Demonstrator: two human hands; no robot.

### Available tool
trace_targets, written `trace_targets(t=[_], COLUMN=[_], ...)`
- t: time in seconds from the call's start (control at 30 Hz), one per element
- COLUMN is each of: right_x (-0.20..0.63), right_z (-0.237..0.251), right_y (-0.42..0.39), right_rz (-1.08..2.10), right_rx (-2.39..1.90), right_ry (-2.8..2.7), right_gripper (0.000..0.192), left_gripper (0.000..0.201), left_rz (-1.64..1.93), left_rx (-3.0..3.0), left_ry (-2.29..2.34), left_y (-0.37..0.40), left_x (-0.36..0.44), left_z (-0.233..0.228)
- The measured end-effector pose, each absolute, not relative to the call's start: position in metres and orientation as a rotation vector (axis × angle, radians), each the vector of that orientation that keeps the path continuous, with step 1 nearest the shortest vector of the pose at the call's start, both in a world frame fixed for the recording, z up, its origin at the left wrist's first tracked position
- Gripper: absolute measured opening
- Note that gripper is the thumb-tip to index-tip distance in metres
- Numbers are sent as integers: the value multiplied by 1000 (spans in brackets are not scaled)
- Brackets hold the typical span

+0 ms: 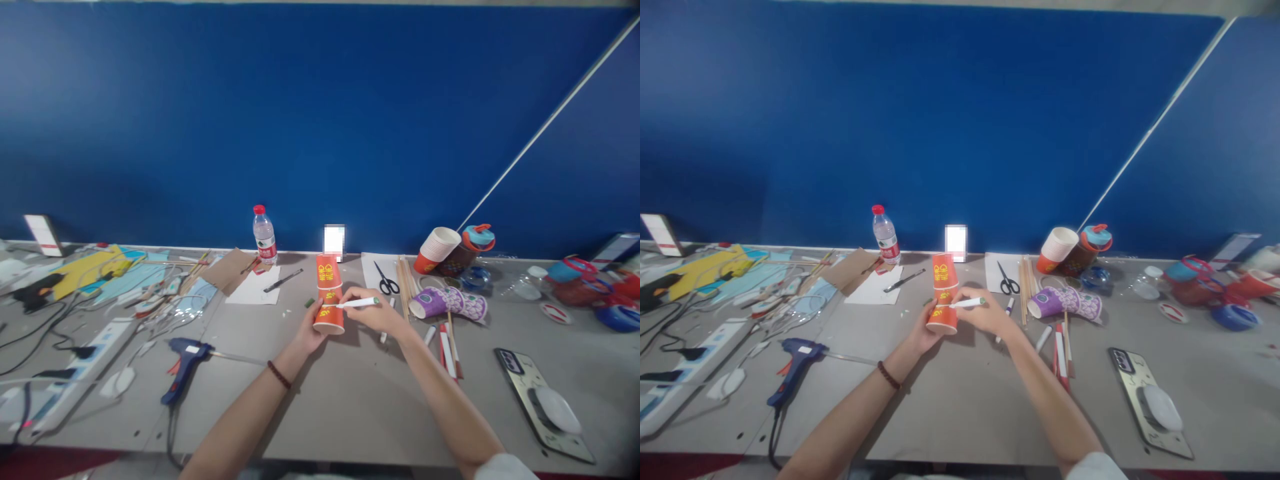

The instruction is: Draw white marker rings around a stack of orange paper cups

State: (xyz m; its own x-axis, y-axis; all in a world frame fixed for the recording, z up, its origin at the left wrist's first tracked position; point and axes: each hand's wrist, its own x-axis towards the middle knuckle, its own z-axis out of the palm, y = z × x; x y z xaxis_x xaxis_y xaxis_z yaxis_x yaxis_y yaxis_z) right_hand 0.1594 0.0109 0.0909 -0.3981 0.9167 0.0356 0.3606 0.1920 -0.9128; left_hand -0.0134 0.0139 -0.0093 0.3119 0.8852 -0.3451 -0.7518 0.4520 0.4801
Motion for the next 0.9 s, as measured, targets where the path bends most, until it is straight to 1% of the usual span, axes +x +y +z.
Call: trace_targets(t=[0.1,0.27,0.5,0.9], right_x=[159,159,158,158], right_z=[90,88,83,82], right_y=[11,10,11,12], right_rz=[1186,1192,1188,1225], right_rx=[-1180,-1204,-1192,-1226], right_ry=[-1866,-1872,-1892,-1899], right_gripper=[10,13,14,13], left_gripper=[19,28,31,26], left_rz=[1091,1053,1070,1056], left_rx=[242,309,362,297], left_ry=[606,599,613,629], left_y=[14,13,13,10], left_x=[-14,-15,-14,-12], left_z=[-11,-16,-16,-10])
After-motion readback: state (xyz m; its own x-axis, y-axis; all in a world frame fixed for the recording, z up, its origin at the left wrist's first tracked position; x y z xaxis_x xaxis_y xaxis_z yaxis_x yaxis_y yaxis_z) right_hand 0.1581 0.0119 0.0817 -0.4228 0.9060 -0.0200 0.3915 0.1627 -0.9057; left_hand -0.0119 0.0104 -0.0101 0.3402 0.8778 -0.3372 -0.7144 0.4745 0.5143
